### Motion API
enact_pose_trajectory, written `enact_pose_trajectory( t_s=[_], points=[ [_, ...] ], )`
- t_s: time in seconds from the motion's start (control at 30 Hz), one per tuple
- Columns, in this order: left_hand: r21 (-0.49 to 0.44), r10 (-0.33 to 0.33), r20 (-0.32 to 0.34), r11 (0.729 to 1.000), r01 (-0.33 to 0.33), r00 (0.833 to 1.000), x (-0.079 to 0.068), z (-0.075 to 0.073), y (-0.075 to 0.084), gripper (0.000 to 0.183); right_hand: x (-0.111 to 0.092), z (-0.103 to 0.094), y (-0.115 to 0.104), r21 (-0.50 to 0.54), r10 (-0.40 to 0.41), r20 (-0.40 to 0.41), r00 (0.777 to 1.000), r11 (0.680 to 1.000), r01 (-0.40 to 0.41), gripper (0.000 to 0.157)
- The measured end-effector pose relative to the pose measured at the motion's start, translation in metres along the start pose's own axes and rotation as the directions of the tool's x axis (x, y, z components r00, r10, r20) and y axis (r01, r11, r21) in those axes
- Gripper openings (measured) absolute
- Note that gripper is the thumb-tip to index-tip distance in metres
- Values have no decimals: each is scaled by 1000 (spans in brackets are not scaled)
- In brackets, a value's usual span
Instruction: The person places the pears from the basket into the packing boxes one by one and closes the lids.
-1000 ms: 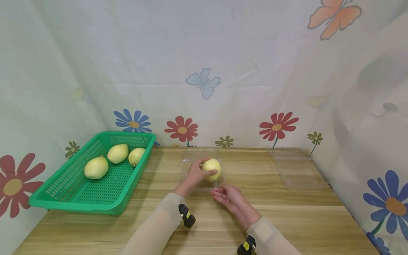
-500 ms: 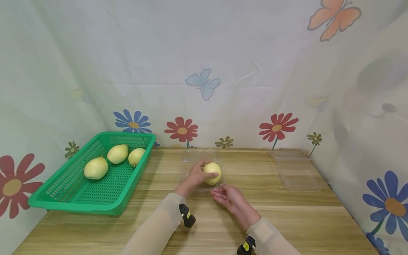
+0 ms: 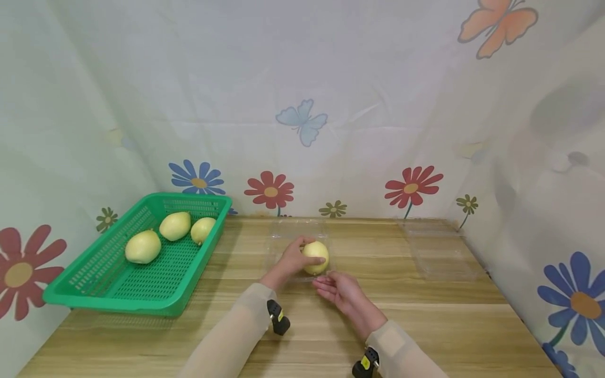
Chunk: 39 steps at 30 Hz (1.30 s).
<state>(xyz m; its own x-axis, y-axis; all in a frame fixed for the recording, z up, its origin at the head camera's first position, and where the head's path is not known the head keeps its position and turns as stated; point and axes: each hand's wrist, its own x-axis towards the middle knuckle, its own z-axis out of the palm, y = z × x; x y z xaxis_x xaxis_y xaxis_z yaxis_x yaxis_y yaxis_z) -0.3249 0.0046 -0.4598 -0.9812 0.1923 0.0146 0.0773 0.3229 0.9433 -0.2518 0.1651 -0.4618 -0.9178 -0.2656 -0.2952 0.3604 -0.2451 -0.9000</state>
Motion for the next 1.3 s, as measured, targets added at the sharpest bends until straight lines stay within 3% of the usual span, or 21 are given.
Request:
enact_pose_trajectory(
  t_s=[0.63, 1.3],
  points=[
    [7, -41, 24, 999, 41, 999, -1, 0, -1, 65, 0, 1, 2, 0, 1, -9, 1000, 1000, -1, 38],
    [30, -39, 36, 999, 38, 999, -1, -1, 1, 67, 0, 1, 1, 12, -4, -9, 1000, 1000, 4, 35]
  ],
)
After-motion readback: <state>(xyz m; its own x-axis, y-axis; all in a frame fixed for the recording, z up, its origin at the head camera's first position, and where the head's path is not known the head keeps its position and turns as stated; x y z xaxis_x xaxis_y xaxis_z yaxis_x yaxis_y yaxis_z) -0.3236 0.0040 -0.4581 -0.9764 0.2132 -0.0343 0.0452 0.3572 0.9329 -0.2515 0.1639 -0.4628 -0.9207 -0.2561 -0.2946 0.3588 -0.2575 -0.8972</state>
